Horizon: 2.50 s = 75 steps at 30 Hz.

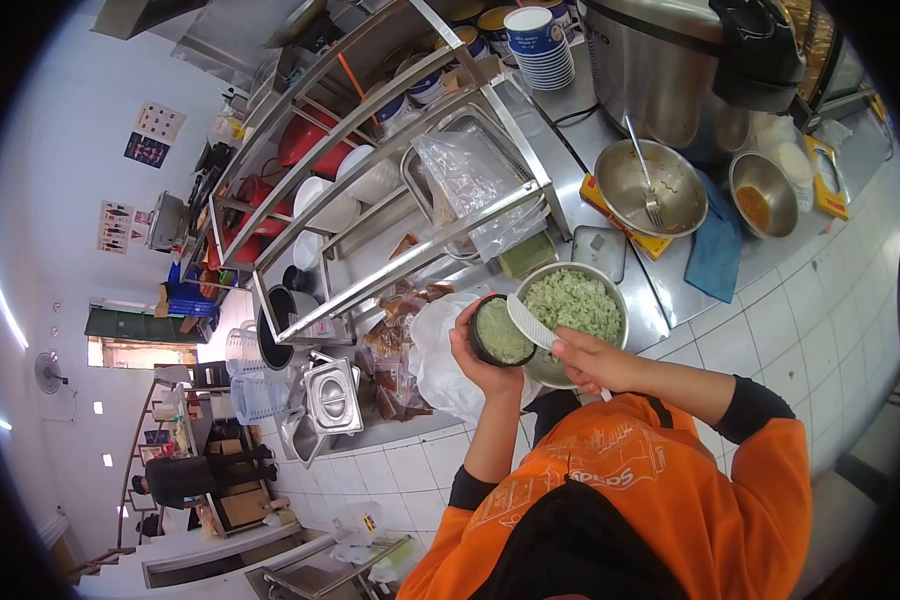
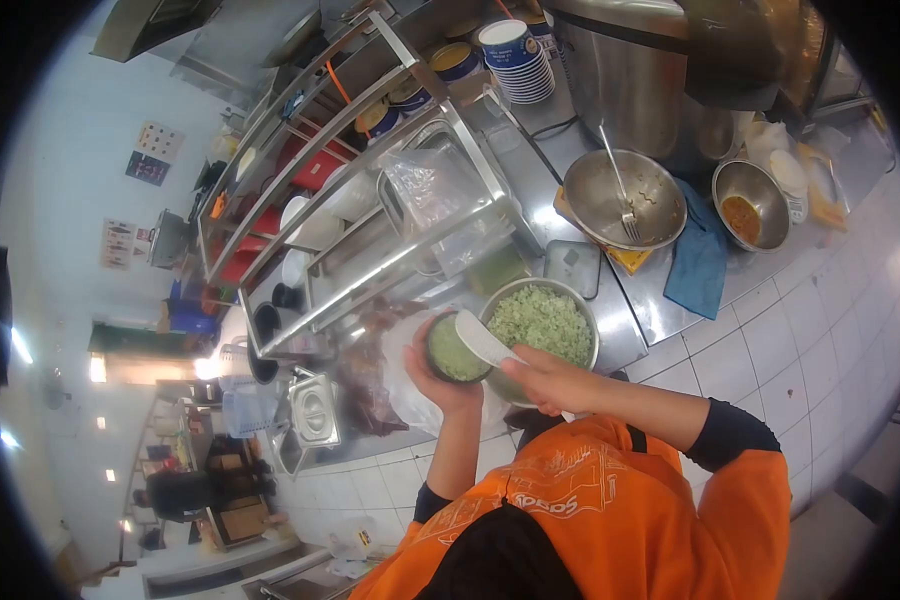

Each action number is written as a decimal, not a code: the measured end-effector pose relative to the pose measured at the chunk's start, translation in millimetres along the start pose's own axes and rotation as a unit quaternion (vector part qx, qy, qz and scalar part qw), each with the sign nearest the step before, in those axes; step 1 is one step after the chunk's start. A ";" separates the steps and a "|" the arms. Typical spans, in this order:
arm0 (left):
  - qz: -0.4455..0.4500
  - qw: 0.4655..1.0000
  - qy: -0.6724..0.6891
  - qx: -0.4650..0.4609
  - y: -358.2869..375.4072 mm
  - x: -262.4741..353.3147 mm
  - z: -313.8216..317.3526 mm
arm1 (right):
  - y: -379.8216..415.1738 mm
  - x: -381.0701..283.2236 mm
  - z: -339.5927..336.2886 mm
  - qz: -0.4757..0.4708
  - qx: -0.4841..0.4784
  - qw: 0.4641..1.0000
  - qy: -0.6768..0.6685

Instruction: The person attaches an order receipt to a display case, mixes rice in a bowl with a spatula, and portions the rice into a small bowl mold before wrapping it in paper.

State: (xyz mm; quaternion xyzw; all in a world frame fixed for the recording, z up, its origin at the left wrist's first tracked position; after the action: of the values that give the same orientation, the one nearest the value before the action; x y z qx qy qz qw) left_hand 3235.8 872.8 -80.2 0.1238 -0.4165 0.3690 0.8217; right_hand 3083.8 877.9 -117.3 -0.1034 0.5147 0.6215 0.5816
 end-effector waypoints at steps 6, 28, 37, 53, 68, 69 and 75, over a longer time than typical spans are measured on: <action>0.016 0.975 -0.130 -0.178 -0.9 1.3 15.2 | 19.7 -37.4 3.5 -0.042 0.224 0.904 0.363; -0.234 0.964 0.123 0.027 7.5 -41.0 -18.7 | 36.5 -28.1 -32.8 -0.063 0.288 0.862 0.411; -0.094 0.970 0.221 0.036 5.5 21.8 -43.8 | 37.5 -80.3 -6.4 -0.322 0.353 0.772 0.419; 0.095 0.730 -0.567 -0.369 50.6 44.2 -146.8 | -137.9 41.8 57.5 -0.065 0.059 0.874 -0.478; 0.155 0.586 -0.517 -0.604 42.7 43.8 -174.6 | -140.0 -8.8 89.3 -0.292 0.487 0.678 0.466; 0.151 0.573 -0.529 -0.607 44.6 47.9 -175.1 | -134.2 -13.6 94.4 -0.309 0.483 0.674 0.465; 0.172 0.582 -0.545 -0.579 45.7 42.0 -183.5 | -118.8 -20.4 109.3 -0.326 0.488 0.662 0.465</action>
State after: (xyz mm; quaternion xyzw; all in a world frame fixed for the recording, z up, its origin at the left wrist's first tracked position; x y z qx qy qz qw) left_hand 3328.2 1019.5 -166.6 -0.2738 -0.9249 0.0474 0.2596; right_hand 3239.8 923.9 -115.1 -0.2414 0.8812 -0.0776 0.3990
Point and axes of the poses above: each hand's wrist, its own y-axis away from the middle knuckle, its own z-axis out of the palm, x = y × z, the point moved 9 cm from there along -y, towards the middle knuckle, and after that the axes turned 10 degrees about z, right-handed, at the moved point
